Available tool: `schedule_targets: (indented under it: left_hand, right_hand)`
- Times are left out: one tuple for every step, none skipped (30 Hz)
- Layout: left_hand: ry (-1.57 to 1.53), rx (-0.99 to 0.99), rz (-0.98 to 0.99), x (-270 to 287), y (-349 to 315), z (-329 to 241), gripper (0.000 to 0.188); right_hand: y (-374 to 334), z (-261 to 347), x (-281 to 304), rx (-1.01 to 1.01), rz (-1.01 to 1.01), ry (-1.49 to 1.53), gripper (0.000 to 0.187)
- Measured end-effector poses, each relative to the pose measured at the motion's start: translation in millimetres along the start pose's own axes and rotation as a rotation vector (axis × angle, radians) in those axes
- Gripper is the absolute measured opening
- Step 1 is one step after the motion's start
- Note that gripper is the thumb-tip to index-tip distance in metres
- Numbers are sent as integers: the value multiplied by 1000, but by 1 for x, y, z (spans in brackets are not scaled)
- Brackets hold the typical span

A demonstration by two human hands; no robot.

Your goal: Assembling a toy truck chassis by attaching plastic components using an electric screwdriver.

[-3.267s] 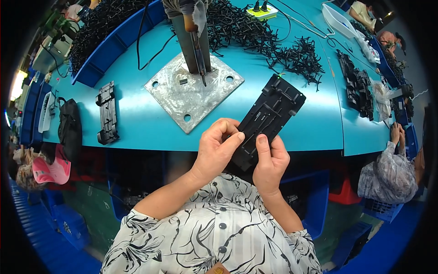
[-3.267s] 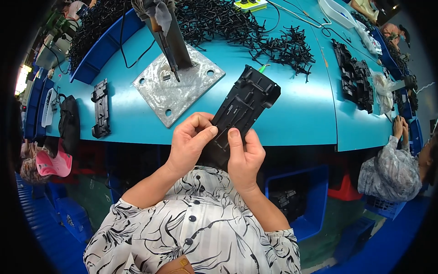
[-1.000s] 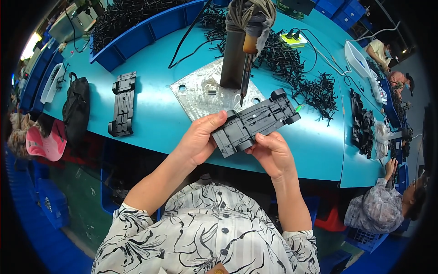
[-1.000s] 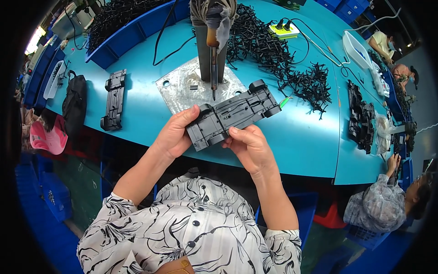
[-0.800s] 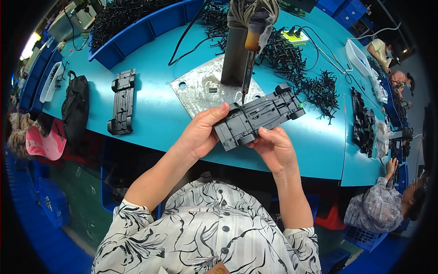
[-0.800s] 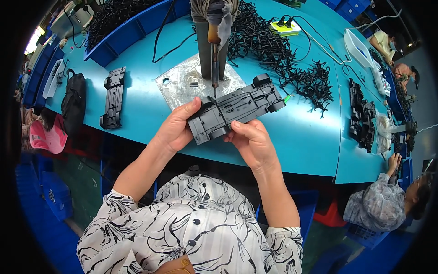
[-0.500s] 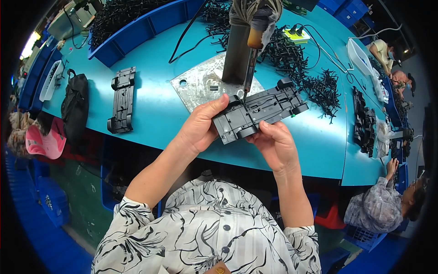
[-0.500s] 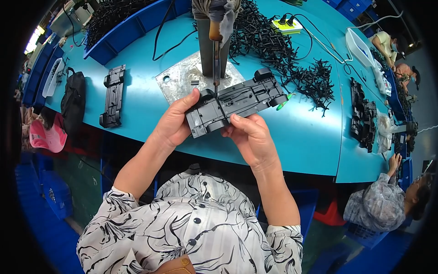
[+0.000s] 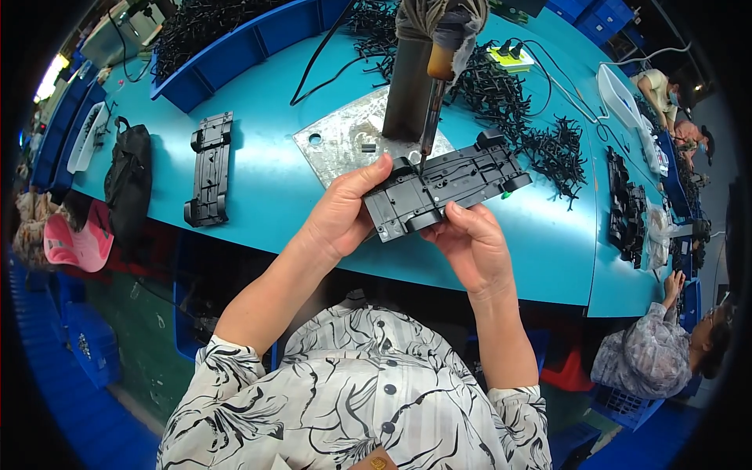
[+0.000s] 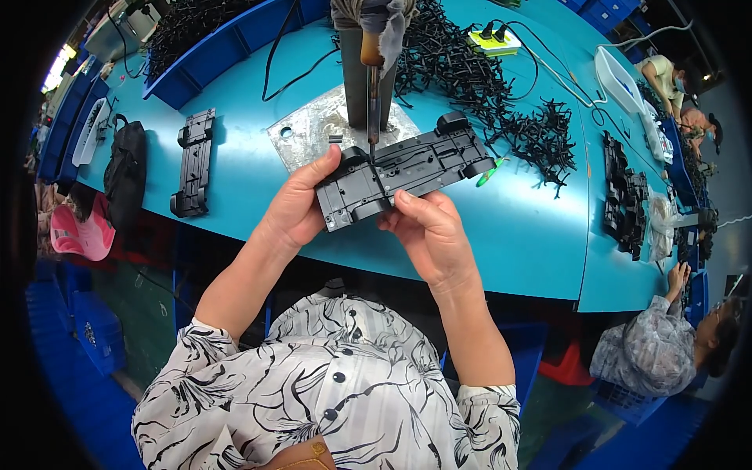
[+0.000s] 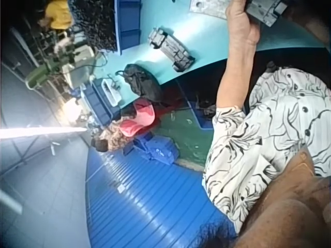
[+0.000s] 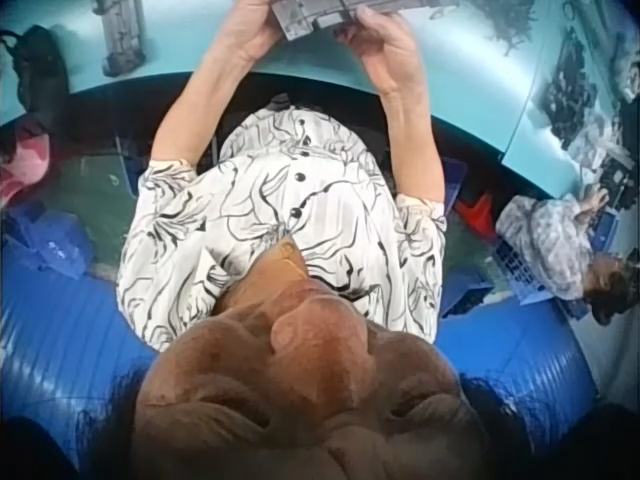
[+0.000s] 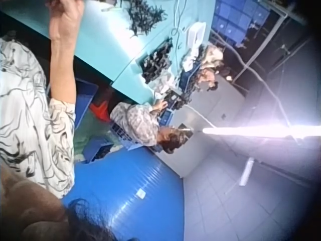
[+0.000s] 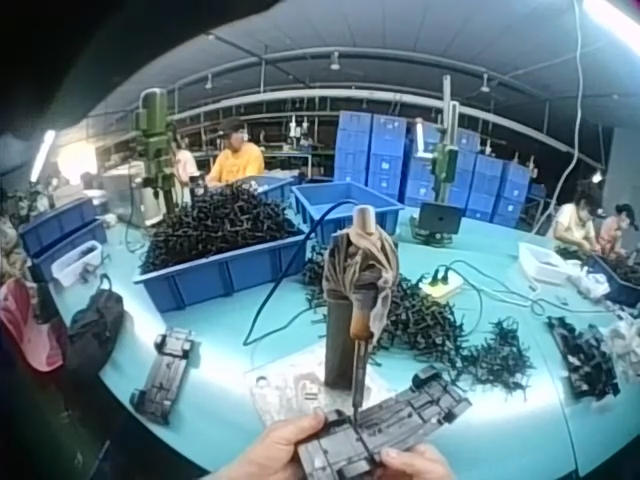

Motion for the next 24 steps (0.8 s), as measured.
schedule_targets:
  left_hand:
    - [-3, -1, -4, -1, 0, -1, 49]
    - [-6, -2, -7, -1, 0, -1, 49]
    - [-7, -1, -7, -1, 0, -1, 49]
    - [-6, 0, 2, -1, 0, -1, 48]
    - [-5, 0, 10, -2, 1, -1, 48]
    - [-5, 1, 9, -1, 1, -1, 48]
    - [1, -1, 2, -1, 1, -1, 47]
    - [6, -4, -5, -1, 1, -1, 47]
    - [5, -3, -5, -1, 1, -1, 47]
    - [13, -7, -13, -1, 1, -1, 46]
    - [21, -11, -21, -1, 1, -2, 46]
    - [20, -10, -21, -1, 0, -2, 46]
    - [16, -5, -21, -1, 0, -2, 45]
    - [11, -1, -22, -1, -1, -2, 45]
    - [11, -1, -22, 0, 0, -2, 45]
    - [4, 8, -12, 0, 0, -1, 45]
    - [-3, 16, -2, -1, 0, -1, 45]
    - [-3, 15, -2, -1, 0, 0, 45]
    - [-2, 4, 1, -1, 0, -1, 45]
    - [0, -7, 5, -1, 0, -1, 45]
    - [0, -6, 5, -1, 0, -1, 45]
    - [-1, 1, 14, -2, 0, -1, 46]
    - [-2, 7, 22, -2, 0, -1, 46]
    - [-2, 7, 23, -2, 0, -1, 46]
  right_hand:
    - [0, 1, -1, 3, 1, 7, 26]
    - [0, 1, -1, 2, -1, 7, 26]
    - [0, 1, -1, 5, 10, 7, 26]
    - [0, 1, -2, 7, 21, 7, 26]
    - [0, 1, -2, 6, 20, 8, 26]
    - [1, 1, -2, 9, 21, 16, 26]
    - [1, 1, -2, 12, 23, 23, 26]
    - [0, 1, -3, 12, 22, 23, 26]
    - [0, 3, -5, 13, 21, 26, 25]
    - [0, 4, -7, 15, 20, 28, 25]
    - [-1, 4, -8, 14, 20, 28, 25]
    - [-1, 4, -9, 8, 24, 30, 25]
    - [-1, 4, -9, 3, 28, 31, 25]
    - [-1, 3, -8, 2, 28, 31, 25]
    - [-1, 3, -6, 7, 21, 25, 25]
    - [-1, 2, -4, 12, 14, 19, 25]
    - [-1, 2, -5, 11, 15, 19, 25]
    - [-1, 3, -6, 12, 19, 3, 26]
    - [-1, 4, -7, 13, 24, -13, 26]
    - [-2, 5, -8, 13, 23, -13, 26]
    - [-2, 6, -10, 19, 15, -23, 25]
    - [-3, 7, -10, 24, 6, -32, 24]
    - [-2, 7, -9, 24, 6, -32, 24]
    - [-2, 7, -10, 30, 30, -36, 23]
Point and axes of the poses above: each hand's wrist, its own y-axis towards the middle knuckle, its own x-axis out of the back of the hand, z = x × y, the point moved 8 cm from there along y, towards the middle knuckle, and after that the axes turned 8 degrees about x, right-handed, at the moved point
